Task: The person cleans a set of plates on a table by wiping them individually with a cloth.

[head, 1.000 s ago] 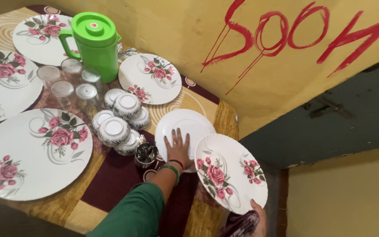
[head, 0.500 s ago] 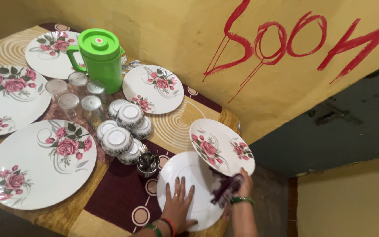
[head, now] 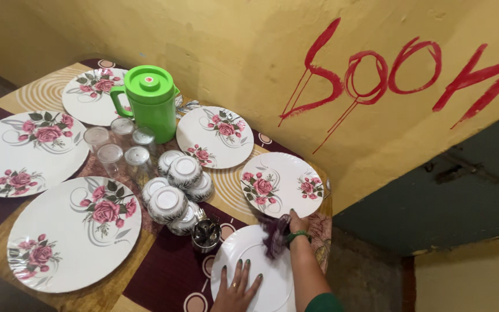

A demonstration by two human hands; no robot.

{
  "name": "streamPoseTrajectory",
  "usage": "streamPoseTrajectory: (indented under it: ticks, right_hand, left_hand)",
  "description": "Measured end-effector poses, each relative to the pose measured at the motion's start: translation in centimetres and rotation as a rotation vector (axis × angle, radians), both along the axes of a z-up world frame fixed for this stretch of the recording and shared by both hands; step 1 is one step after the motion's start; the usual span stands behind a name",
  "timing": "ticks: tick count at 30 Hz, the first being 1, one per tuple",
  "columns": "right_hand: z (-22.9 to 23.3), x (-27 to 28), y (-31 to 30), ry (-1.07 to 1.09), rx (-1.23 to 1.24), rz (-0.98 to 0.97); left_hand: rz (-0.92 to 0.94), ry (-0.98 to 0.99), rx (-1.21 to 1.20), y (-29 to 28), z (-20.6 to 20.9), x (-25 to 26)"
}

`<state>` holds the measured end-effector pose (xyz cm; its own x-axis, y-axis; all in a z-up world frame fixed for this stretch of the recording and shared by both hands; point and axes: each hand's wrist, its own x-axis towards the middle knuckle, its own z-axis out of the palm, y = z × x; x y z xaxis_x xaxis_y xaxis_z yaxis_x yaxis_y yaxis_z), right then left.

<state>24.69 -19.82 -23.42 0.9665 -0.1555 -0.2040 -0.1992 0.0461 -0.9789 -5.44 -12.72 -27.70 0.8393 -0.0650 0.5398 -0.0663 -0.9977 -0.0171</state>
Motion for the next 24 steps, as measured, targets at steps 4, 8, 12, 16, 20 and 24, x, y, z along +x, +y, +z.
streamPoseTrajectory:
  ticks: [4, 8, 12, 16, 20, 24]
  right_hand:
    - [-0.4, 0.3, -1.0, 0.174, -0.409, 0.186]
    - [-0.4, 0.0, -2.4, 0.185, -0.611, 0.231]
    - [0.0, -0.3, -4.2, 0.192, -0.546, 0.411]
    - [0.5, -0.2, -7.5, 0.065, -0.472, 0.392]
    - [1.6, -3.1, -11.9, 0.057, -0.852, 0.309]
    - [1.7, -6.9, -13.5, 0.189, -1.125, 0.462]
  left_hand:
    - [-0.035, 0.095, -0.064, -0.2, 0.2, -0.3]
    - [-0.132, 0.450, -0.173, 0.1, 1.7, -0.2]
    - [-0.104, 0.595, -0.101, 0.2, 3.5, -0.5]
    - [-0.167, 0.933, -0.259, 1.2, 7.8, -1.6]
    - [-0.157, 0.854, -0.217, 1.8, 10.9, -2.5]
    - [-0.186, 0.740, -0.268, 2.9, 11.1, -4.0]
